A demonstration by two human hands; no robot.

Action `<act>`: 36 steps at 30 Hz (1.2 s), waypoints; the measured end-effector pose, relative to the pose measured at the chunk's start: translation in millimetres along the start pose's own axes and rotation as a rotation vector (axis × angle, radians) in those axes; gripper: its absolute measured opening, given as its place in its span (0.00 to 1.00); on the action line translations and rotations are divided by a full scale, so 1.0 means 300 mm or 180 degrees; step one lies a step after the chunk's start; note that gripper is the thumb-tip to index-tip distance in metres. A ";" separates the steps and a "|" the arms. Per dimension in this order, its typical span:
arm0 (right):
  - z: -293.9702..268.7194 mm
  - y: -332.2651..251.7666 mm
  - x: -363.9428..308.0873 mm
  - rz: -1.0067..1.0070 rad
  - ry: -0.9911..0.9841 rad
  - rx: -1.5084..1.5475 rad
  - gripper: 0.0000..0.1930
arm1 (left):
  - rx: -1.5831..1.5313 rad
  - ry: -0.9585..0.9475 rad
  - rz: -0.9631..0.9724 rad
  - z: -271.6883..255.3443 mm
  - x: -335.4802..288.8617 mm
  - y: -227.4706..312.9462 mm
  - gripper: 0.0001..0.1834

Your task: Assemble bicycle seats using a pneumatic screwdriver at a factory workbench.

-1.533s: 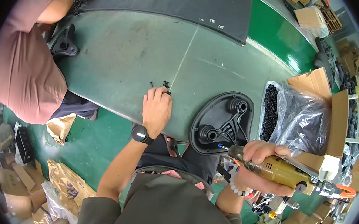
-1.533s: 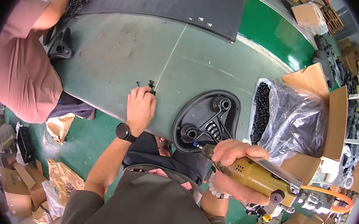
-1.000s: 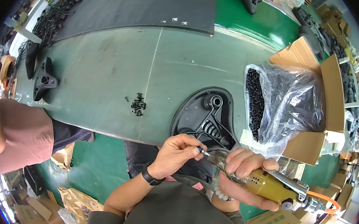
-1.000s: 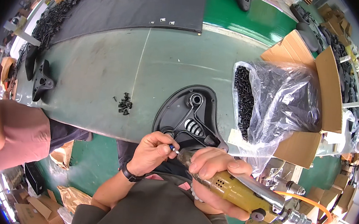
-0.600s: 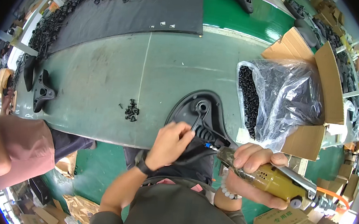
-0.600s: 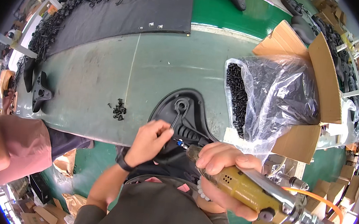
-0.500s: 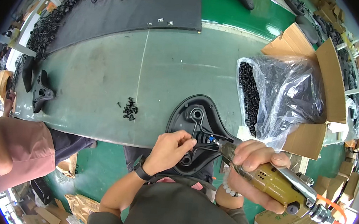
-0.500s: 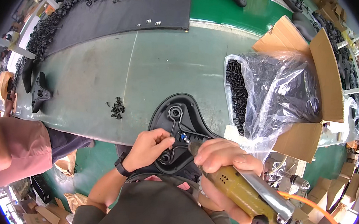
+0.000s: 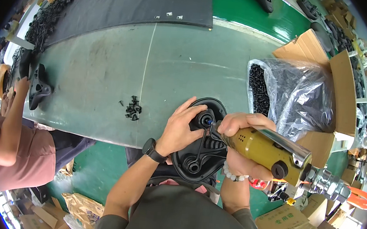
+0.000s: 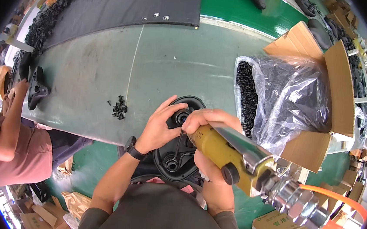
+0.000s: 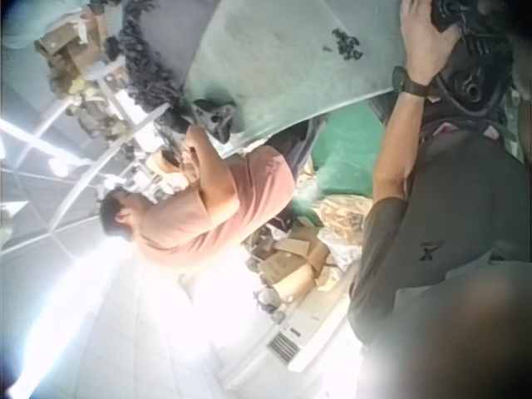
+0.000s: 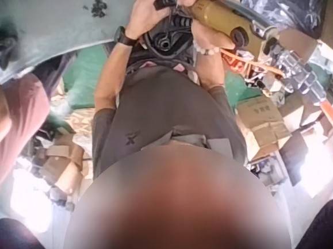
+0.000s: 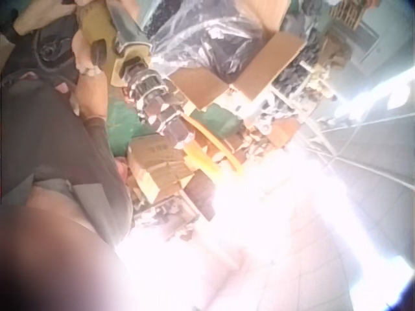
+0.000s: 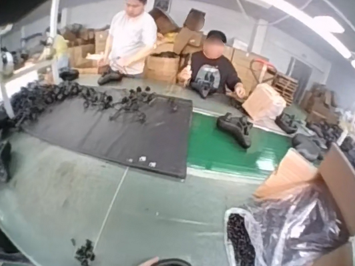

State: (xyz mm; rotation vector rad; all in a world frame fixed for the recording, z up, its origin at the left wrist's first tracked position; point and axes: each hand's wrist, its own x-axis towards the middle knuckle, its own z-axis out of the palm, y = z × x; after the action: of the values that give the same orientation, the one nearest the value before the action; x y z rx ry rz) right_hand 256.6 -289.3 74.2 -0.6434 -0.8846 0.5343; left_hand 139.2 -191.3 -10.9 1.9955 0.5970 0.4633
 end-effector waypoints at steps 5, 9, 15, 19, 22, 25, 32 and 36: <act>0.002 0.055 0.002 0.0194 0.0068 -0.0462 0.28 | -0.0138 0.0008 -0.0041 -0.003 -0.002 -0.005 0.31; 0.025 0.066 -0.010 0.1156 0.0474 -0.1485 0.55 | -0.0172 0.0031 0.0031 -0.002 -0.008 -0.022 0.31; 0.008 0.118 -0.021 0.0911 0.0473 -0.1343 0.56 | -0.0358 0.0007 0.0027 -0.020 -0.006 -0.032 0.32; -0.011 0.136 -0.014 0.0679 0.0614 -0.1043 0.56 | -0.0266 -0.0079 0.0161 -0.033 0.001 -0.033 0.31; -0.006 0.144 -0.020 0.0669 0.0523 -0.1028 0.56 | -0.0094 0.0101 0.0359 -0.024 0.001 -0.032 0.31; -0.003 0.146 -0.023 0.0722 0.0295 -0.1147 0.56 | -0.0173 0.0223 0.0285 -0.011 -0.011 -0.031 0.31; -0.035 0.158 0.001 0.0733 0.0277 -0.0895 0.50 | -0.0161 0.0180 0.0109 -0.011 -0.017 -0.015 0.30; -0.040 0.166 -0.003 0.0865 0.0215 -0.0834 0.53 | -0.0089 0.0176 0.0089 -0.007 -0.006 -0.019 0.31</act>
State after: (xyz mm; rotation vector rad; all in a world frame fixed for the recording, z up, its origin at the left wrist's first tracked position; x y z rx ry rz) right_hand 258.2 -258.9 32.8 -1.0243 -0.8146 0.6409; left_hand 135.5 -188.6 -15.1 1.9719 0.5944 0.5426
